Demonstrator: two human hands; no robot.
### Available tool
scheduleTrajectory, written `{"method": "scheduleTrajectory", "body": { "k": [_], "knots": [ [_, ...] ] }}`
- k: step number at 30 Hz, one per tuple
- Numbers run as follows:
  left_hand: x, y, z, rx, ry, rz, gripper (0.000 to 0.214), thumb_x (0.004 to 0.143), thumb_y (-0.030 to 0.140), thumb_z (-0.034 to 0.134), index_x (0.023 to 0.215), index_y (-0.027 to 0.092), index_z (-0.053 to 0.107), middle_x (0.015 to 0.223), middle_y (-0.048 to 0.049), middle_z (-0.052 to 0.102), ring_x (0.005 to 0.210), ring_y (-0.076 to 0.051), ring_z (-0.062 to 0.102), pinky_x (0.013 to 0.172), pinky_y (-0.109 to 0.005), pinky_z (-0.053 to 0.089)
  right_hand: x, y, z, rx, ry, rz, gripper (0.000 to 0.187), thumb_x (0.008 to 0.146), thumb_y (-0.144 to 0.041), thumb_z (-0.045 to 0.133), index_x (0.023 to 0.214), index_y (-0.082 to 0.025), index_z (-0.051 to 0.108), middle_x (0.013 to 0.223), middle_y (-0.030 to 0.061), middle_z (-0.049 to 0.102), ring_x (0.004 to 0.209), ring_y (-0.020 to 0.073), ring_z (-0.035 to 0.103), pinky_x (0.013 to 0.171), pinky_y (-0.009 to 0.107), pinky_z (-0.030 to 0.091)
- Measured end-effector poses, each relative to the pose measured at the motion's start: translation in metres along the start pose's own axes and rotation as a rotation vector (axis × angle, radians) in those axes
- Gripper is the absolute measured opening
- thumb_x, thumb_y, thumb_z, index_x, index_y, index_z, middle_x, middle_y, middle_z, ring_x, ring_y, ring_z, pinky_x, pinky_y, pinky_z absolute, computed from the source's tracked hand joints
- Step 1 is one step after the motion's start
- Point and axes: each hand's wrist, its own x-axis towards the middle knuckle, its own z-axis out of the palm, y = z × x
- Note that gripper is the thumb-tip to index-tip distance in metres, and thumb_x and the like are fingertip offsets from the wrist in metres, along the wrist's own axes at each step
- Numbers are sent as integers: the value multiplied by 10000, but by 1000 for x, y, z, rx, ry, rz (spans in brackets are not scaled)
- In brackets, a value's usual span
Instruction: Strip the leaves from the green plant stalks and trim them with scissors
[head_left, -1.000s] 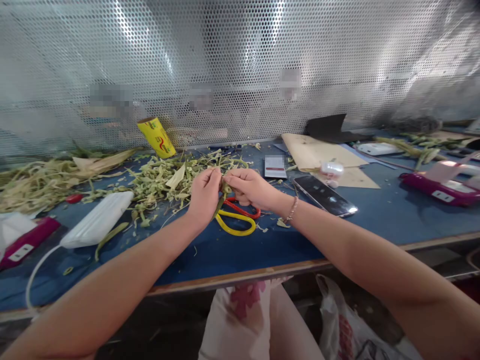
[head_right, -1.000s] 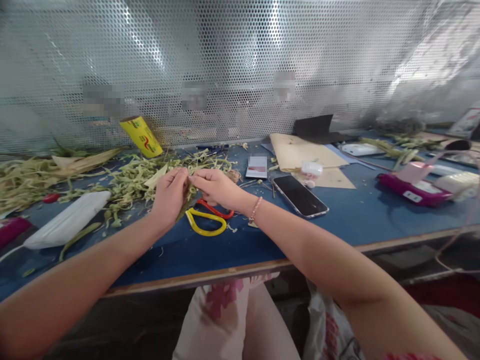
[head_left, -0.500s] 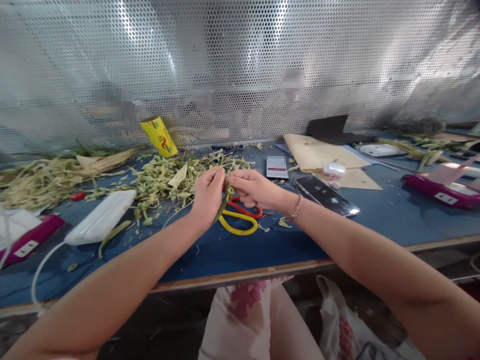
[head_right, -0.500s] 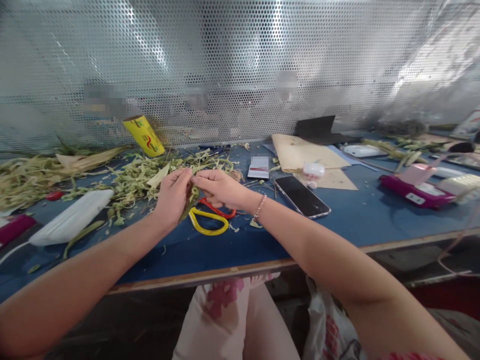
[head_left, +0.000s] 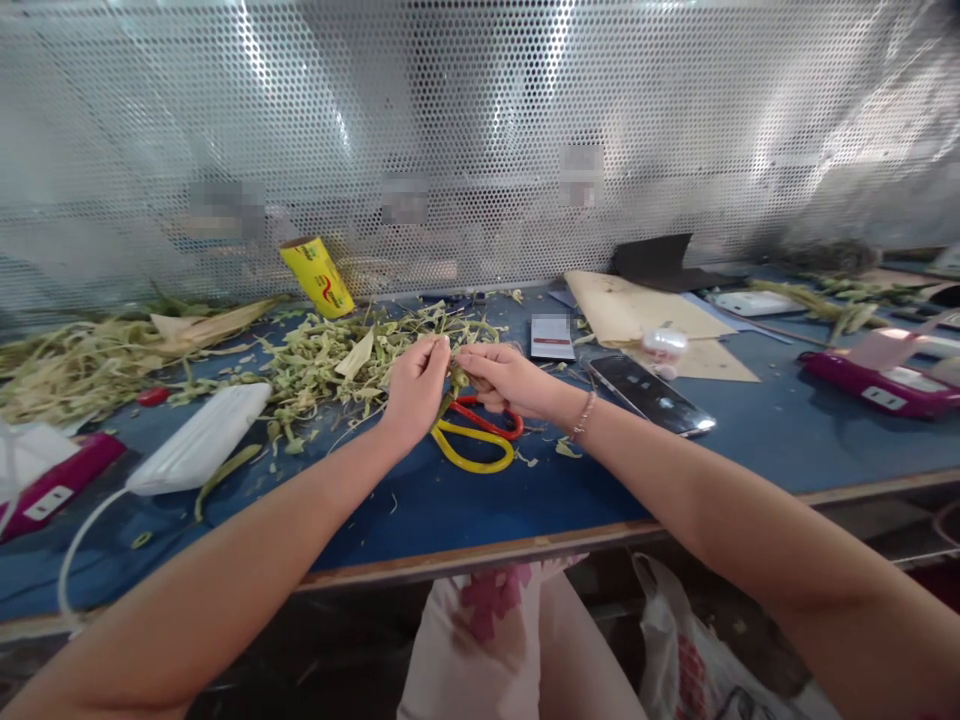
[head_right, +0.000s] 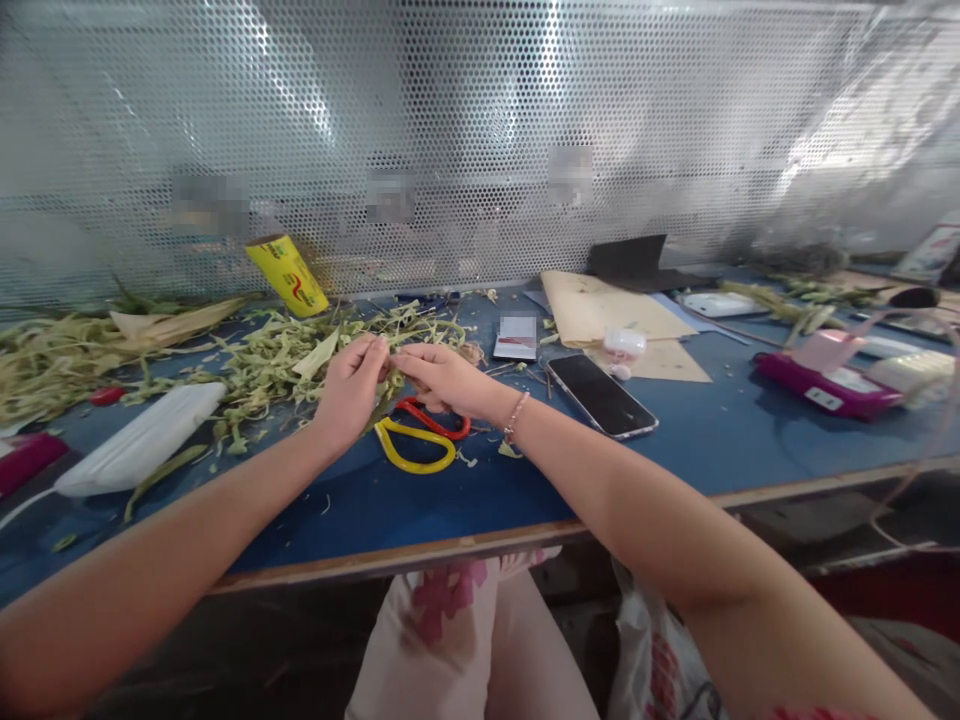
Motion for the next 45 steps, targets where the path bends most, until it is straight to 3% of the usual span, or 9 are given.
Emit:
{"method": "scheduleTrajectory", "body": {
  "k": [5, 11, 14, 19, 27, 38, 45],
  "knots": [
    [3, -8, 5, -203, -65, -137, 184, 808, 351, 469, 724, 188, 486, 676, 23, 475, 588, -84, 461, 542, -197, 404, 5, 4, -7, 0, 48, -45, 311, 853, -303, 451, 609, -195, 290, 442, -113, 236, 312, 14, 151, 295, 137, 153],
    [0, 3, 7, -434, -121, -398, 174, 774, 356, 523, 747, 206, 440, 662, 43, 463, 495, -79, 493, 460, -225, 452, 7, 5, -14, -117, 158, -107, 287, 843, -301, 454, 619, -197, 308, 440, -114, 232, 317, 20, 180, 322, 154, 149],
    [0, 7, 7, -480, -118, -445, 189, 732, 292, 585, 767, 200, 423, 627, 54, 484, 478, -71, 512, 469, -213, 446, 9, 5, -17, -230, 176, -141, 274, 844, -284, 435, 614, -196, 315, 446, -109, 248, 336, 26, 200, 346, 166, 163],
    [2, 2, 6, -580, -50, -460, 354, 582, 120, 666, 818, 183, 410, 607, 69, 541, 487, -58, 522, 517, -207, 438, 10, 6, -21, -427, 195, -210, 279, 845, -233, 387, 582, -190, 306, 468, -88, 267, 402, 42, 228, 407, 184, 186],
    [4, -4, 7, -554, -28, -372, 383, 516, 138, 703, 776, 173, 423, 573, 79, 557, 497, -60, 532, 547, -220, 456, 9, 8, -24, -601, 203, -246, 269, 854, -273, 365, 600, -190, 331, 508, -67, 311, 462, 64, 280, 450, 201, 206],
    [3, -11, 6, -443, -66, -211, 347, 558, 192, 697, 744, 186, 404, 601, 73, 544, 521, -61, 530, 570, -218, 458, 6, 6, -18, -314, 130, -150, 249, 849, -273, 408, 620, -193, 349, 447, -105, 226, 366, 44, 192, 373, 186, 161],
    [0, -2, 5, -463, -90, -181, 290, 640, 229, 654, 840, 205, 446, 684, 55, 528, 513, -64, 505, 510, -209, 441, 8, 3, -19, -386, 138, -187, 254, 852, -228, 404, 607, -183, 358, 453, -97, 259, 383, 39, 221, 381, 178, 172]
  ]
}}
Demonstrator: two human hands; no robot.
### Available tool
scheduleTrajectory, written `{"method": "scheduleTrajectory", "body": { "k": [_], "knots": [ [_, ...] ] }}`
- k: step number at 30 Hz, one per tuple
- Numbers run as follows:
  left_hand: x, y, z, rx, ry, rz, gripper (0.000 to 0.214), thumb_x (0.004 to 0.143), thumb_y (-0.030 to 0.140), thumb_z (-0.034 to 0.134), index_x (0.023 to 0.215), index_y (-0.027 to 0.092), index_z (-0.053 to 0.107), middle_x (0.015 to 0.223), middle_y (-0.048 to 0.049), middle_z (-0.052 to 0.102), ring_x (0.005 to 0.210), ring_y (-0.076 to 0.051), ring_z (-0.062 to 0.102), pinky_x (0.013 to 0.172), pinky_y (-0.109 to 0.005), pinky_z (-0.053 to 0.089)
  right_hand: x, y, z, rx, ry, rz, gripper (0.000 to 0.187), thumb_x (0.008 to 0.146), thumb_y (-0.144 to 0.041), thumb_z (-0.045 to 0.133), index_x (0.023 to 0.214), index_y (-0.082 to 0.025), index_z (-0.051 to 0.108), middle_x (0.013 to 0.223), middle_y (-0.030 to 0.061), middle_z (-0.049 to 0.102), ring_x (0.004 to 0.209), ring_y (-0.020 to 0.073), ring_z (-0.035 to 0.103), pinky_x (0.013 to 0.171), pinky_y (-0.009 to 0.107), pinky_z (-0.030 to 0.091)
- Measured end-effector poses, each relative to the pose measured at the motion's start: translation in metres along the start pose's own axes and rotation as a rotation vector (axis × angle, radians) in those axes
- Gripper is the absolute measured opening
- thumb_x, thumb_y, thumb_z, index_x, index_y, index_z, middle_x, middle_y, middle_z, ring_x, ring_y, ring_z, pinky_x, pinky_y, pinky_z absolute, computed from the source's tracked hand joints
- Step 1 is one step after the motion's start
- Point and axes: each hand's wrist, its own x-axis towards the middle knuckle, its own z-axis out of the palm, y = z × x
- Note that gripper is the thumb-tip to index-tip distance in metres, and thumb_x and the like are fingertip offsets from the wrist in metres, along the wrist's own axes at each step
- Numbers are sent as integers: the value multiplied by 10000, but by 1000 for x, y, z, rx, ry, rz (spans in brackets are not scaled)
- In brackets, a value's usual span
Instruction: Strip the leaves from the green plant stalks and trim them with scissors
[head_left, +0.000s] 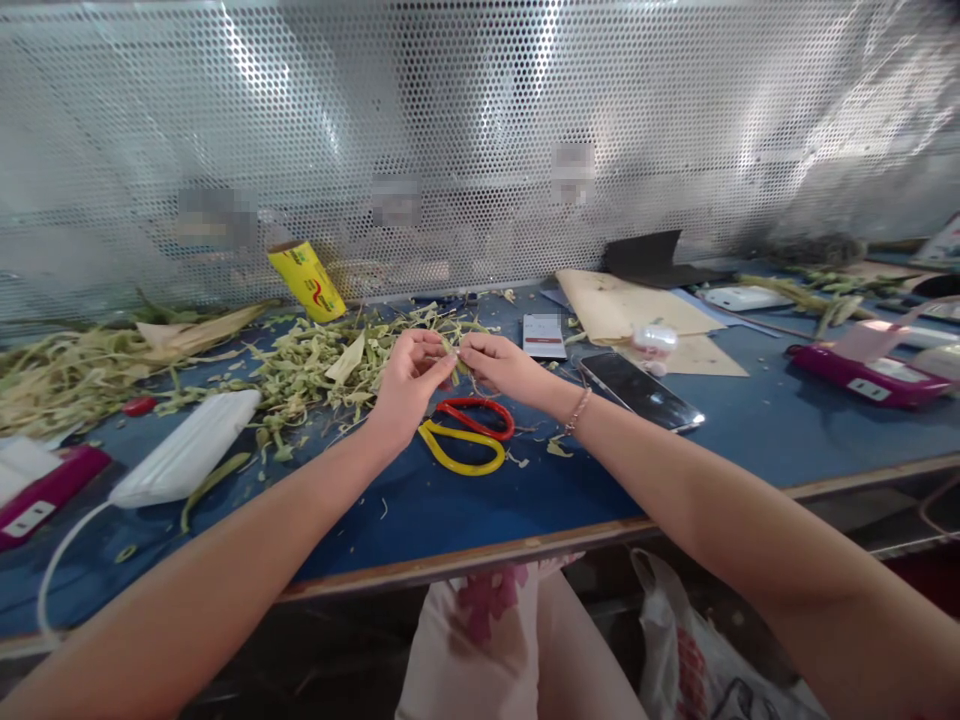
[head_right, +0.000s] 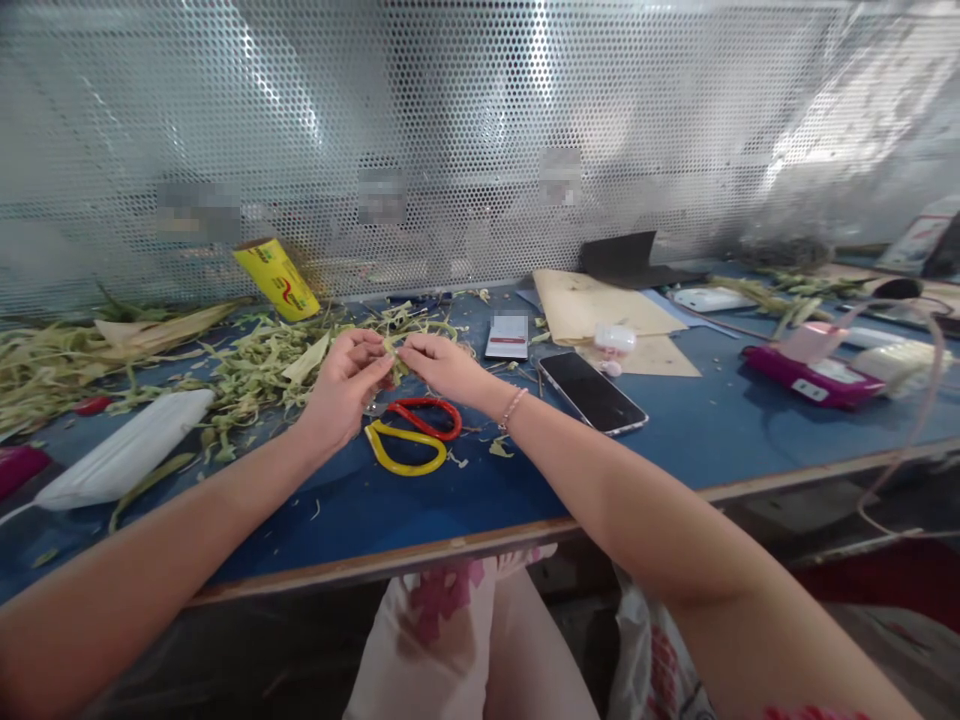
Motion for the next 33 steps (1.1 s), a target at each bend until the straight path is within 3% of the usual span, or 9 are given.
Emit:
{"method": "scheduleTrajectory", "body": {
  "k": [4, 11, 15, 21, 26, 33],
  "knots": [
    [1, 2, -2, 121, 20, 18, 249, 680, 271, 631, 869, 209, 480, 749, 33, 529, 539, -66, 508, 515, -207, 450, 1, 2, -1, 32, 0, 47, 264, 842, -265, 447, 606, -182, 360, 457, -97, 271, 381, 34, 219, 375, 172, 162],
    [5, 2, -7, 408, -35, 135, 154, 753, 297, 551, 860, 190, 577, 818, -17, 603, 677, -98, 552, 640, -219, 452, -2, -1, -3, 364, -81, 252, 285, 828, -245, 464, 597, -190, 307, 417, -117, 192, 324, 20, 137, 343, 158, 92],
    [9, -1, -11, 515, -44, 161, 169, 752, 329, 548, 788, 170, 595, 886, -49, 627, 764, -130, 570, 677, -245, 454, -3, -1, -5, 392, -104, 310, 294, 808, -244, 496, 592, -188, 305, 419, -116, 204, 320, 13, 141, 344, 157, 93],
    [15, -7, -18, 584, -93, 179, 153, 740, 318, 547, 706, 172, 575, 949, -60, 630, 896, -164, 569, 711, -261, 459, 1, 4, -5, 389, 23, 283, 196, 828, -228, 469, 677, -187, 351, 464, -106, 302, 348, 16, 193, 368, 155, 133],
    [17, -12, -22, 672, -124, 47, 160, 718, 324, 580, 710, 167, 605, 791, -38, 657, 736, -146, 583, 695, -274, 449, 7, 10, -8, 153, 161, 278, 121, 785, -81, 442, 711, -173, 417, 497, -96, 337, 396, 31, 299, 419, 172, 259],
    [17, -15, -21, 575, -86, -20, 154, 689, 308, 618, 723, 162, 583, 680, -13, 643, 634, -121, 570, 635, -251, 435, 5, 10, -20, -303, -8, 156, 44, 735, -181, 545, 745, -137, 546, 626, -31, 505, 513, 54, 433, 495, 199, 353]
  ]
}}
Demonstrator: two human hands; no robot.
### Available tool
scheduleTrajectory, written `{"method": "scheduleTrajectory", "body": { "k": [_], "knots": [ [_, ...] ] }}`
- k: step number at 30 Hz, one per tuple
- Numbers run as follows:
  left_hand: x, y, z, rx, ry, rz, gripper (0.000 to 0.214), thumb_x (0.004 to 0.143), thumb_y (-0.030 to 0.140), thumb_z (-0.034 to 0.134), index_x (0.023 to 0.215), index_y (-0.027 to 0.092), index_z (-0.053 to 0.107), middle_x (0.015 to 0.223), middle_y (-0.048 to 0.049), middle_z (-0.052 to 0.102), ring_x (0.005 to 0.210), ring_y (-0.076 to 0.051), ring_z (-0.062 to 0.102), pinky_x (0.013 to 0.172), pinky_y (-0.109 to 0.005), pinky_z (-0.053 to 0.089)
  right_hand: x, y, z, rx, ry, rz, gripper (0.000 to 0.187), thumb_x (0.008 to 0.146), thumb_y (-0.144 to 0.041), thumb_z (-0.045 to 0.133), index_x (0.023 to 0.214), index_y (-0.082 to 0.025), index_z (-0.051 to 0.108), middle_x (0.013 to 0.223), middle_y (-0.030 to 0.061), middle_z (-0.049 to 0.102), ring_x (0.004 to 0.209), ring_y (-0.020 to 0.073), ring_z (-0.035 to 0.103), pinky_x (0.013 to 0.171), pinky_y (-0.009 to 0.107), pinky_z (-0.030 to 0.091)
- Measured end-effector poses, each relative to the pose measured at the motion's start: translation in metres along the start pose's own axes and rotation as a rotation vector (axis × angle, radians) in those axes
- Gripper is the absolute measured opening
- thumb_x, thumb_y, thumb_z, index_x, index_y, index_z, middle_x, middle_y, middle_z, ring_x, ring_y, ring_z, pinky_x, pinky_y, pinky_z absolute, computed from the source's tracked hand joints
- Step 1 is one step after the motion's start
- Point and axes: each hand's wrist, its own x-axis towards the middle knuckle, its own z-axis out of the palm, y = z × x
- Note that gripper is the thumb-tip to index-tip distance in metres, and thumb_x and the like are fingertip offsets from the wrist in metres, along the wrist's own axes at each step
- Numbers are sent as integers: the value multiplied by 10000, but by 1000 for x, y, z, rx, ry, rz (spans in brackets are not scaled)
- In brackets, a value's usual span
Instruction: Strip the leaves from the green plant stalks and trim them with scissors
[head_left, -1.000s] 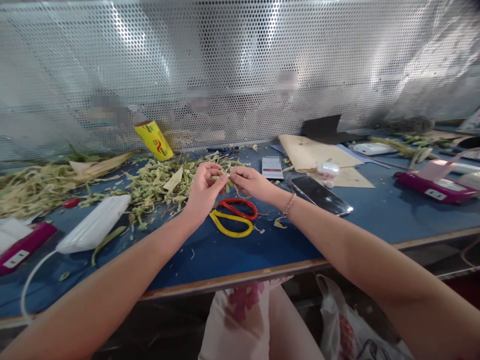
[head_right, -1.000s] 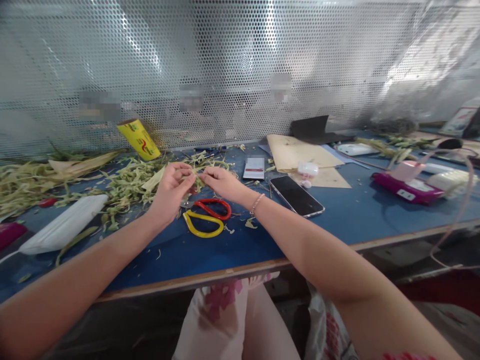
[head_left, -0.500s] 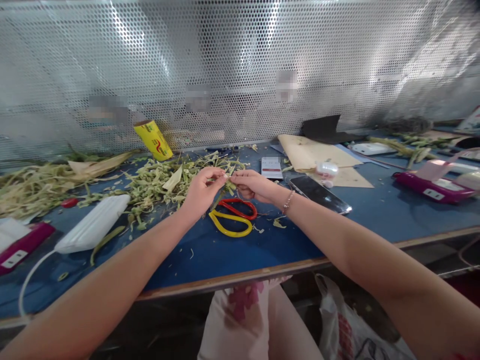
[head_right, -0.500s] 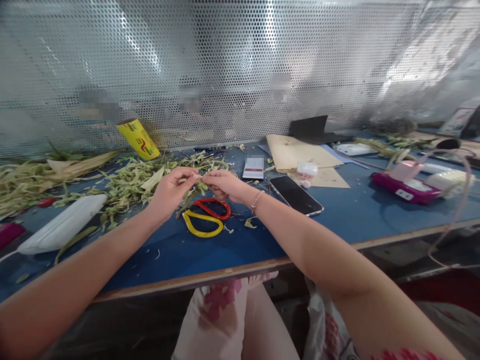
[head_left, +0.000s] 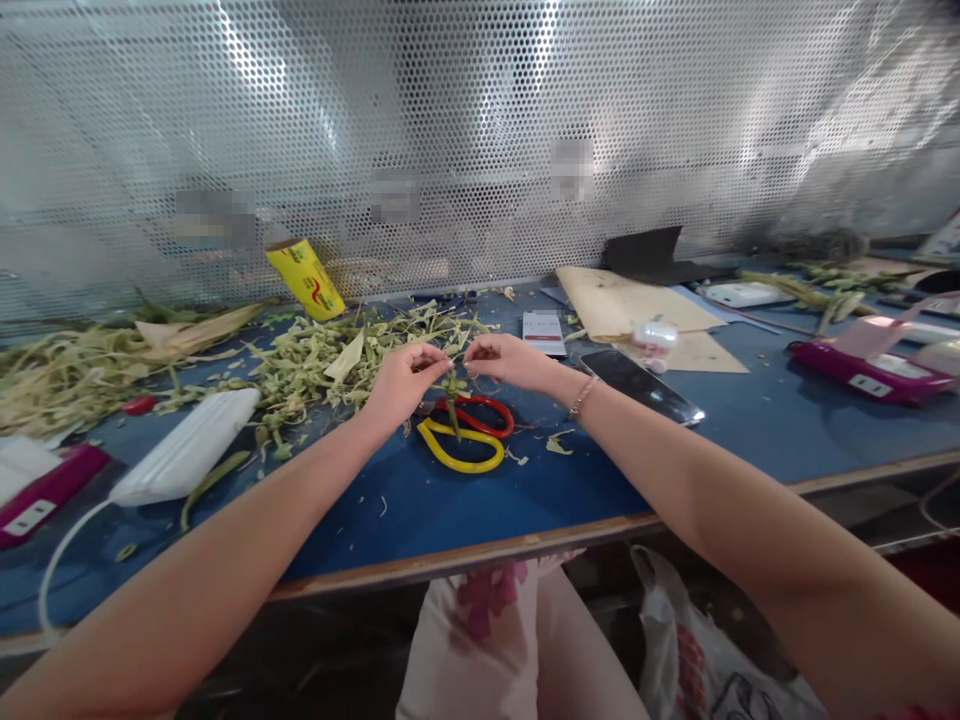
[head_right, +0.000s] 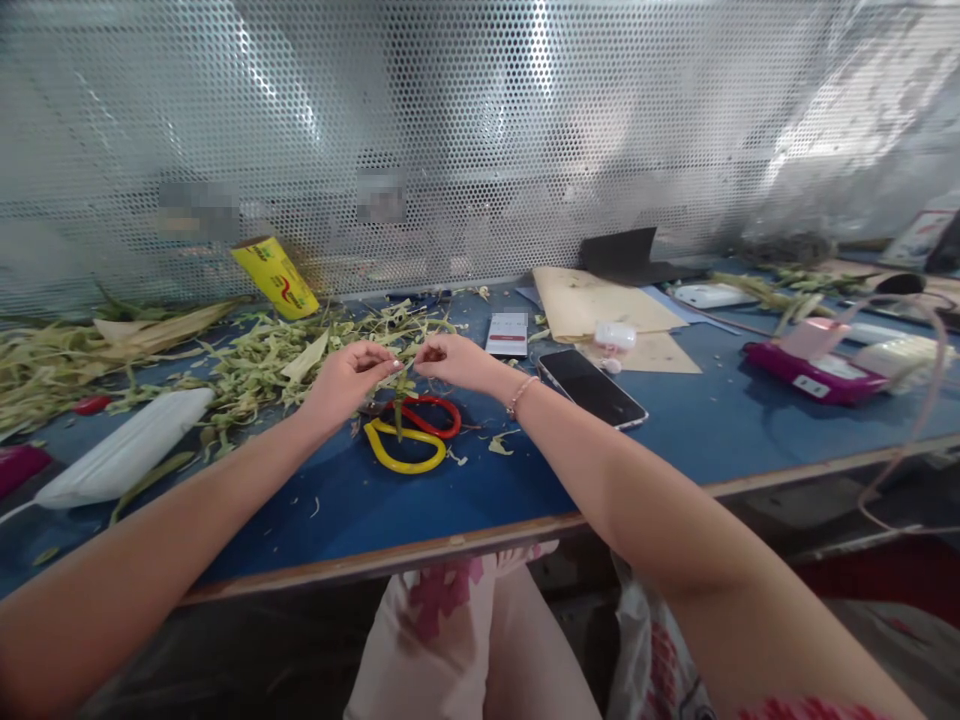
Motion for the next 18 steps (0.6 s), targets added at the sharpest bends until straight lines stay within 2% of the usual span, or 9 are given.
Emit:
{"method": "scheduleTrajectory", "body": {
  "k": [5, 10, 18],
  "knots": [
    [1, 0, 0, 12, 14, 12, 136, 672, 244, 626, 697, 170, 516, 620, 19, 606, 587, -104, 552, 620, -243, 429, -2, -1, -3, -177, -67, -20, 59, 682, -172, 587, 732, -141, 578, 655, -10, 564, 600, 81, 508, 575, 216, 396],
    [-1, 3, -2, 122, -11, 41, 94, 697, 249, 600, 687, 170, 550, 637, 4, 602, 598, -115, 549, 584, -241, 416, -2, -1, -1, -225, -19, -21, 46, 699, -180, 551, 690, -145, 580, 626, -9, 565, 552, 77, 486, 554, 220, 387],
    [-1, 5, 1, 144, -25, 20, 104, 728, 211, 563, 810, 159, 599, 751, -30, 654, 709, -142, 595, 679, -269, 458, 5, 8, 3, -34, 124, -146, 61, 679, -200, 561, 700, -143, 555, 632, -13, 542, 560, 74, 474, 568, 225, 398]
  ]
}}
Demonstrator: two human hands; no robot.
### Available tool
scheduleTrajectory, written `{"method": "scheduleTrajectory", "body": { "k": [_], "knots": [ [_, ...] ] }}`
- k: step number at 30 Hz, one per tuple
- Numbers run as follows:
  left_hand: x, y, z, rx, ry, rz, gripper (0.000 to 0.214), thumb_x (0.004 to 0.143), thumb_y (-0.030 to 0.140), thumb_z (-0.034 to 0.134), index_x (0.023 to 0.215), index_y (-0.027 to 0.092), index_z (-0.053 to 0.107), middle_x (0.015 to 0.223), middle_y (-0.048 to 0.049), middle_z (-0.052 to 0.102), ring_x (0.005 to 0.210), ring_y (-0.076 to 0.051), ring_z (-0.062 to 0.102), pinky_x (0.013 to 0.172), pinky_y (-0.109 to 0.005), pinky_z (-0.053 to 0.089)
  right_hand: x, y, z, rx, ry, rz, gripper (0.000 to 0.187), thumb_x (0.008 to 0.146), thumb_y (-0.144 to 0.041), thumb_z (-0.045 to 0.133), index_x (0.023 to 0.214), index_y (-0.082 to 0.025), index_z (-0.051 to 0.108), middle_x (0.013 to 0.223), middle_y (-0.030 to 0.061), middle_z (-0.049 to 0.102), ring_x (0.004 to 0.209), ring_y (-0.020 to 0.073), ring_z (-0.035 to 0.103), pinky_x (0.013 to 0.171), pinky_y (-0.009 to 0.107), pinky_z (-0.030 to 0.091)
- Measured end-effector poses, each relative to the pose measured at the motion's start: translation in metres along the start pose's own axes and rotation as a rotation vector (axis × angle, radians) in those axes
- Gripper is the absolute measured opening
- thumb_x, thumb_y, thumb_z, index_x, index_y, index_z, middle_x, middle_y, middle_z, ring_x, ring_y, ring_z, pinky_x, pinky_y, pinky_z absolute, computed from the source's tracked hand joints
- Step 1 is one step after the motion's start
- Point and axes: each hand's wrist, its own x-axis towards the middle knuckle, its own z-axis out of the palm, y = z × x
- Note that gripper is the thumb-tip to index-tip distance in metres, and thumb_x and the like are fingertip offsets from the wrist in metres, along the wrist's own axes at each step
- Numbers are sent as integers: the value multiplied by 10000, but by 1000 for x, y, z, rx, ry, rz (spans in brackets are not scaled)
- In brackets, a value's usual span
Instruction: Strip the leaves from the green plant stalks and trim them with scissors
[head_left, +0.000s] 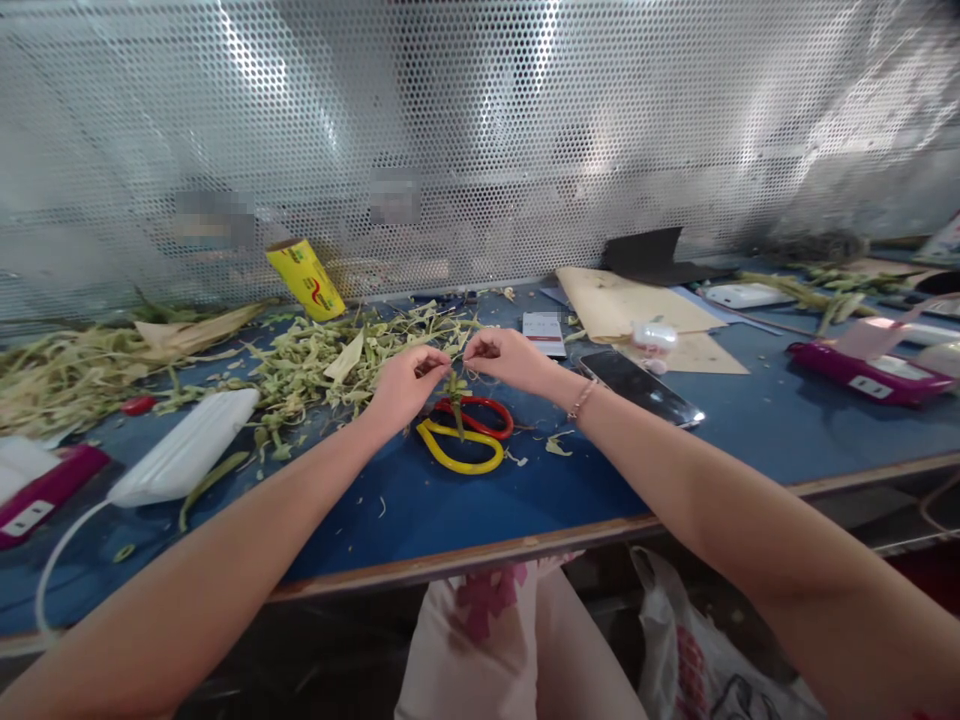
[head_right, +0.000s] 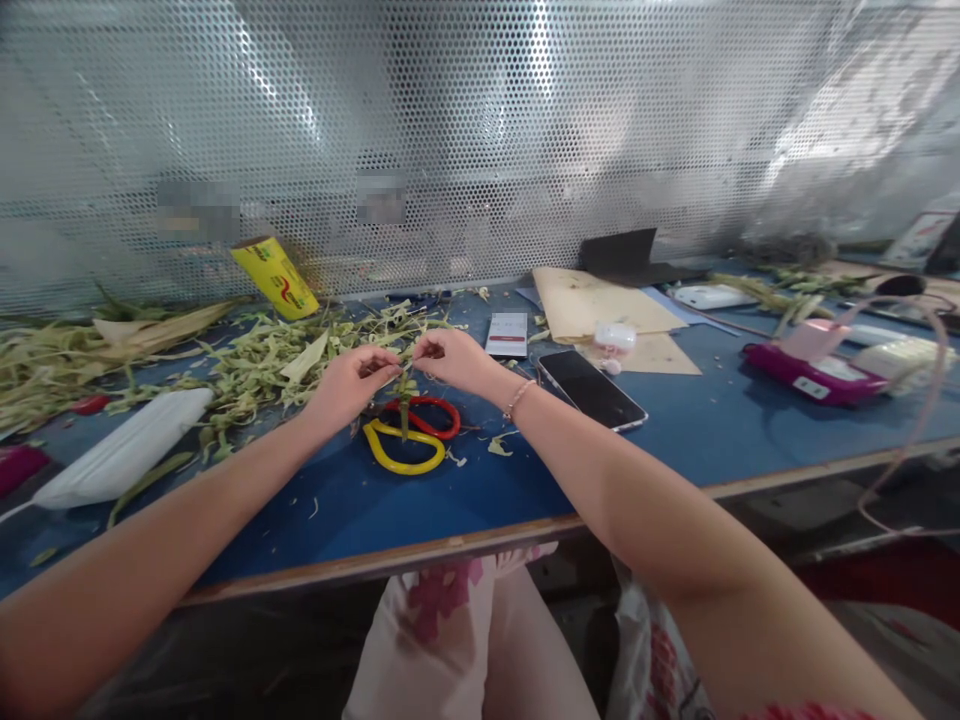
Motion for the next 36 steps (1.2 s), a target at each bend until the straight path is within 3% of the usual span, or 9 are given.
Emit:
{"method": "scheduleTrajectory", "body": {
  "k": [3, 17, 25, 33, 36],
  "knots": [
    [0, -2, 1, -27, 11, -4, 161, 723, 201, 561, 877, 157, 584, 765, -30, 667, 725, -145, 607, 695, -276, 467, -1, -1, 1, 36, 12, -29, 67, 685, -198, 561, 718, -140, 556, 644, -11, 541, 563, 72, 465, 569, 227, 393],
    [0, -4, 4, -28, -78, 73, 143, 697, 285, 532, 691, 168, 614, 633, -6, 607, 581, -135, 527, 590, -265, 416, -5, -6, 3, -107, 36, -173, 56, 726, -163, 552, 743, -162, 606, 783, 8, 538, 620, 79, 434, 586, 226, 358],
    [-4, 0, 4, -146, -122, -20, 162, 701, 317, 558, 699, 166, 614, 586, 14, 561, 544, -105, 485, 544, -233, 405, -6, -6, 5, -153, 75, -185, 44, 732, -154, 559, 732, -160, 603, 756, 12, 524, 658, 100, 446, 611, 236, 370],
    [-2, -3, 6, -152, -49, -72, 177, 712, 336, 553, 671, 170, 595, 544, 21, 512, 474, -87, 414, 459, -224, 336, -7, -8, 6, -281, 223, -309, 49, 748, -156, 546, 780, -166, 582, 885, 51, 476, 770, 133, 467, 718, 286, 409],
    [-2, -1, 5, -168, -21, -75, 148, 717, 309, 545, 668, 173, 582, 541, 23, 490, 473, -86, 403, 448, -221, 318, -8, -10, 3, -340, 209, -371, 42, 749, -160, 553, 730, -169, 589, 876, 55, 458, 843, 153, 476, 789, 306, 407]
  ]
}}
